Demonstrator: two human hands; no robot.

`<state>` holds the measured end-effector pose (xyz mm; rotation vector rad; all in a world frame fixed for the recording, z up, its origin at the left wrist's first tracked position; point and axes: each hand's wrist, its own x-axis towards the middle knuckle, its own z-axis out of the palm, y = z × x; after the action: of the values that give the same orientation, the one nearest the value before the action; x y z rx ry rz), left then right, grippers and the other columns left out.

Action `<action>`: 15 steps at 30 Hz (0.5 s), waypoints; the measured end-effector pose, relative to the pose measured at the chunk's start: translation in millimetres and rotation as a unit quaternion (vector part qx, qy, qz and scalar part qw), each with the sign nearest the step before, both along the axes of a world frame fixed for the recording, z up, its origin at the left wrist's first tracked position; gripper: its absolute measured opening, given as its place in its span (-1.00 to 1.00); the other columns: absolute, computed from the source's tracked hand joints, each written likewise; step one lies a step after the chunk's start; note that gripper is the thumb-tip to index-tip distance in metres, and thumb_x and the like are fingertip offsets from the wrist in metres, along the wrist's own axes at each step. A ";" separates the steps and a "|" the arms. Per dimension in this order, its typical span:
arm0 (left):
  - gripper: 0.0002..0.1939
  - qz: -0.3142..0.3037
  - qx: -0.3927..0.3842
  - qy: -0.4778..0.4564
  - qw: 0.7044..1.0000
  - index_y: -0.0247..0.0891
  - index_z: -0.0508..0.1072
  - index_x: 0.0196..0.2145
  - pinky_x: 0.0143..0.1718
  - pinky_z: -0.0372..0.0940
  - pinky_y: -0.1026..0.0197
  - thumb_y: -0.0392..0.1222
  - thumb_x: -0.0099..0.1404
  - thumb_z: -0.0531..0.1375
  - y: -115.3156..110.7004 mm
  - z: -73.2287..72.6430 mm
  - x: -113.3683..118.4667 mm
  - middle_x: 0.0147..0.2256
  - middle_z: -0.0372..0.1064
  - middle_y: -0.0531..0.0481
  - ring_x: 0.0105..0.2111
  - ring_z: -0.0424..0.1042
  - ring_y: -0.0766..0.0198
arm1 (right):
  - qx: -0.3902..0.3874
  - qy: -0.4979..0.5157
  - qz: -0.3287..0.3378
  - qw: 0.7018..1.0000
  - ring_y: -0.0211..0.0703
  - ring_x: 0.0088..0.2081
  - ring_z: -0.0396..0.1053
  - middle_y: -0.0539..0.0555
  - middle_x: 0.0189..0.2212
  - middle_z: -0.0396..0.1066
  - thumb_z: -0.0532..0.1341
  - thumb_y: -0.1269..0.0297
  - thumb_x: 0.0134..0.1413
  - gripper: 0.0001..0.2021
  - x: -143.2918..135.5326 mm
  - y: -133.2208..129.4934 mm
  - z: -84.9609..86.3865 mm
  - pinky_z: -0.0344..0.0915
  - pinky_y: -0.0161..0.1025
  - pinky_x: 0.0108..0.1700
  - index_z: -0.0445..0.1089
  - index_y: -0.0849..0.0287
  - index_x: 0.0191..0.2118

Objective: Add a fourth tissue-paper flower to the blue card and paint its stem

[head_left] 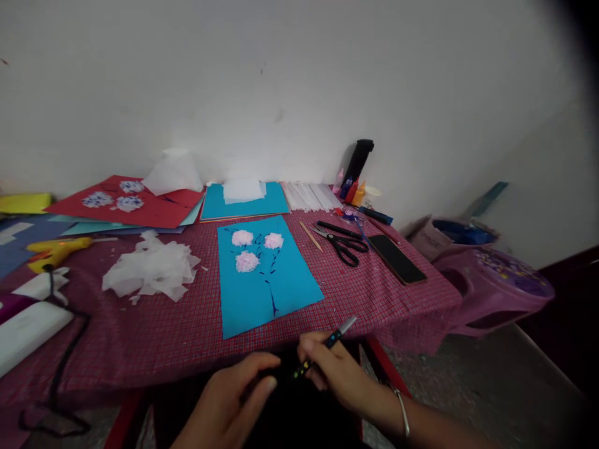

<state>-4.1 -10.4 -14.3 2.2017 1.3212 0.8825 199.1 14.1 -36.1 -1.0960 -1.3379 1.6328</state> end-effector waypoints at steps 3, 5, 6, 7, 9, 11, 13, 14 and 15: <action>-0.72 0.045 0.149 0.080 0.985 -0.13 0.45 -0.09 -0.27 0.41 0.29 -0.08 0.40 0.00 18.2 -8.3 -27.8 -0.25 0.52 0.02 -0.32 0.52 0.28 | -0.016 0.083 -0.063 0.994 -0.39 -0.72 0.00 -0.15 -0.77 0.09 0.01 -0.07 0.21 -0.58 8.8 14.5 1.2 -0.08 -0.38 -0.62 0.30 0.20 -0.42; -0.70 0.064 0.200 0.130 0.969 -0.19 0.47 -0.15 -0.22 0.41 0.20 -0.07 0.41 -0.02 30.8 -20.2 -45.7 -0.26 0.50 -0.04 -0.29 0.50 0.21 | -0.028 0.119 -0.075 0.990 -0.38 -0.71 0.04 -0.13 -0.75 0.16 -0.03 -0.02 0.25 -0.60 10.9 27.4 6.7 -0.04 -0.38 -0.61 0.34 0.21 -0.33; -0.69 0.065 0.205 0.147 0.966 -0.22 0.47 -0.17 -0.19 0.40 0.15 -0.08 0.41 -0.03 35.7 -26.9 -52.9 -0.24 0.49 -0.07 -0.26 0.49 0.18 | -0.035 0.130 -0.076 0.988 -0.38 -0.70 0.06 -0.11 -0.73 0.20 -0.03 -0.01 0.26 -0.61 10.1 34.7 10.7 -0.03 -0.38 -0.61 0.34 0.21 -0.31; -0.69 0.062 0.205 0.156 0.964 -0.24 0.47 -0.19 -0.15 0.39 0.11 -0.10 0.41 -0.04 39.3 -33.4 -58.3 -0.21 0.48 -0.10 -0.23 0.48 0.16 | -0.038 0.140 -0.077 0.986 -0.38 -0.69 0.07 -0.11 -0.72 0.21 0.00 0.02 0.25 -0.64 8.3 42.6 14.9 -0.03 -0.39 -0.61 0.34 0.20 -0.31; -0.69 0.053 0.194 0.173 0.964 -0.27 0.46 -0.24 -0.11 0.36 0.05 -0.13 0.42 -0.05 42.9 -43.4 -63.4 -0.19 0.48 -0.12 -0.20 0.47 0.13 | -0.029 0.157 -0.095 0.983 -0.38 -0.70 0.04 -0.15 -0.74 0.15 0.07 0.09 0.23 -0.74 2.4 59.0 22.6 -0.01 -0.39 -0.61 0.31 0.18 -0.34; -0.71 0.037 0.193 0.181 0.964 -0.27 0.45 -0.26 -0.10 0.35 0.04 -0.17 0.41 -0.04 43.9 -48.1 -61.5 -0.19 0.48 -0.12 -0.19 0.46 0.12 | -0.018 0.167 -0.123 0.978 -0.40 -0.71 0.00 -0.19 -0.76 0.06 0.14 0.18 0.19 -0.82 -4.1 74.4 27.4 0.01 -0.40 -0.60 0.27 0.15 -0.38; -0.75 0.023 0.206 0.166 0.964 -0.26 0.45 -0.26 -0.10 0.35 0.08 -0.23 0.40 -0.02 44.5 -49.5 -55.4 -0.18 0.49 -0.11 -0.17 0.46 0.14 | -0.017 0.168 -0.150 0.974 -0.41 -0.71 -0.04 -0.21 -0.76 0.02 0.18 0.23 0.17 -0.84 -8.9 87.1 28.3 0.02 -0.41 -0.59 0.24 0.14 -0.39; -0.77 0.015 0.213 0.150 0.965 -0.26 0.45 -0.26 -0.11 0.36 0.11 -0.26 0.38 -0.01 45.0 -50.0 -52.2 -0.17 0.49 -0.11 -0.16 0.47 0.16 | -0.021 0.167 -0.157 0.973 -0.41 -0.71 -0.04 -0.21 -0.75 0.02 0.19 0.23 0.17 -0.83 -10.3 92.2 27.4 0.02 -0.41 -0.59 0.23 0.14 -0.40; -0.78 0.006 0.218 0.131 0.967 -0.26 0.45 -0.25 -0.11 0.37 0.14 -0.29 0.37 0.01 45.4 -51.0 -49.8 -0.16 0.49 -0.10 -0.15 0.47 0.17 | -0.026 0.162 -0.161 0.973 -0.41 -0.70 -0.03 -0.21 -0.75 0.03 0.19 0.23 0.17 -0.83 -10.7 96.6 26.0 0.02 -0.41 -0.59 0.23 0.14 -0.40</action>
<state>-53.9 35.0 -65.3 2.7304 1.3583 0.9883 188.4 110.7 -10.1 -0.9661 -0.8627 1.5295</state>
